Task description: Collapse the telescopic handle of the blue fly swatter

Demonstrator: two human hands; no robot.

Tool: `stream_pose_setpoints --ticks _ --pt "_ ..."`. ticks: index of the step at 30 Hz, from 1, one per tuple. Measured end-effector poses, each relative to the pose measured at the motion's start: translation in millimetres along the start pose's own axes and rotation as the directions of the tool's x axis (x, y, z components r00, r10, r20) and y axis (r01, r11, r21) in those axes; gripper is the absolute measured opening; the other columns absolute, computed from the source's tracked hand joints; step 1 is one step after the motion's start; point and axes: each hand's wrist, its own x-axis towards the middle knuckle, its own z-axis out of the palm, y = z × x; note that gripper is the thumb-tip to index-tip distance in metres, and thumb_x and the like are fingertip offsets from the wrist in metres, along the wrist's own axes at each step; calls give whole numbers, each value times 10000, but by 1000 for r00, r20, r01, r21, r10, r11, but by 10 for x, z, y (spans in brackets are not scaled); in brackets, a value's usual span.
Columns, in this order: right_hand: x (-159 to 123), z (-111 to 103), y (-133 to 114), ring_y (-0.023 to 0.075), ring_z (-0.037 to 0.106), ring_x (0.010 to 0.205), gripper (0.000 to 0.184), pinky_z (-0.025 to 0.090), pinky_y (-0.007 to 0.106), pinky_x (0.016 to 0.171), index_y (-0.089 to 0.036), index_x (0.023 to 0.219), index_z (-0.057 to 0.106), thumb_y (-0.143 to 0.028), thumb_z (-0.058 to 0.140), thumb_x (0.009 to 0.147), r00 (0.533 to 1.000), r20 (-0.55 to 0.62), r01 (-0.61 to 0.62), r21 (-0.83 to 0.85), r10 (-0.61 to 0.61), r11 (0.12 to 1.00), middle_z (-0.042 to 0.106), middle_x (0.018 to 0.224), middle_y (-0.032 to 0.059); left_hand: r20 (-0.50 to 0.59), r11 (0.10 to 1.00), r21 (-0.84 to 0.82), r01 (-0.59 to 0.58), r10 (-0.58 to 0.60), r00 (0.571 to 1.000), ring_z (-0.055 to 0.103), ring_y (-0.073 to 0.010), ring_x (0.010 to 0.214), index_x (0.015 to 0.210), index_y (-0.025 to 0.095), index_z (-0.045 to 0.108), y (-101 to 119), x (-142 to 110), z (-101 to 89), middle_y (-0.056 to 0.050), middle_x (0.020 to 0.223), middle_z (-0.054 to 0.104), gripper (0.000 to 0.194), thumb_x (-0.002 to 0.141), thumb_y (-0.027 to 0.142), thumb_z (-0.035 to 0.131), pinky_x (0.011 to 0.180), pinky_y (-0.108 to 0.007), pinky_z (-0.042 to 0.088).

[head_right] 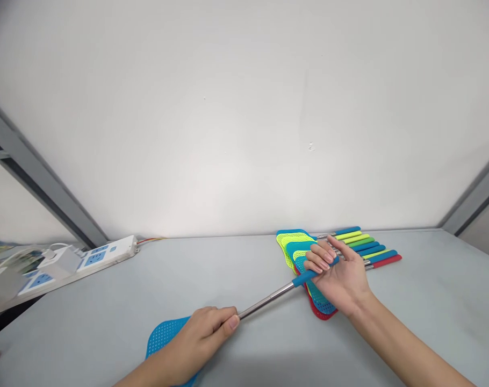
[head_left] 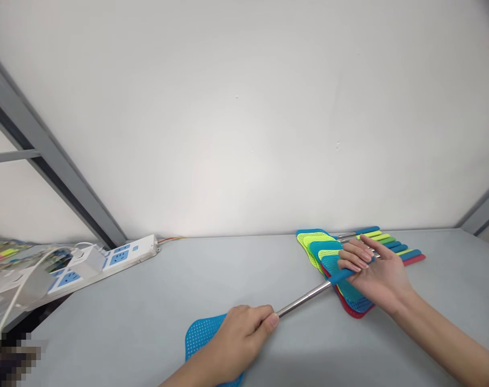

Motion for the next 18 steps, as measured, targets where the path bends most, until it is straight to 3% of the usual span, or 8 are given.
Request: stream_pose_setpoints --ticks 4,8,11,18 --pt "-47 41 50 74 213 356 400 283 220 363 -187 493 143 -150 444 755 995 -98 2 -90 -11 996 169 400 -66 24 999 -13 -31 31 999 336 -93 496 584 182 317 -8 -3 -23 49 513 284 436 874 441 119 500 -205 259" --pt "-48 -9 74 73 175 321 397 224 219 321 -186 519 67 -120 380 754 942 -322 31 -200 -96 979 142 372 -60 -72 971 233 -45 63 995 406 -120 531 661 203 410 13 -24 93 36 534 416 406 891 359 113 540 -226 274" --pt "-53 -23 94 65 181 308 371 209 211 316 -183 543 54 -117 343 768 912 -374 65 -270 -167 961 156 370 -60 -89 918 393 -47 89 992 416 -137 500 701 213 432 21 -22 173 24 515 463 391 891 336 113 524 -238 273" --pt "-95 22 131 68 179 291 334 195 208 311 -184 531 94 -115 309 777 844 -505 95 -192 -181 977 170 353 -63 -87 835 546 -75 145 986 467 -154 478 718 211 443 -2 5 213 10 506 528 376 894 321 129 507 -251 290"
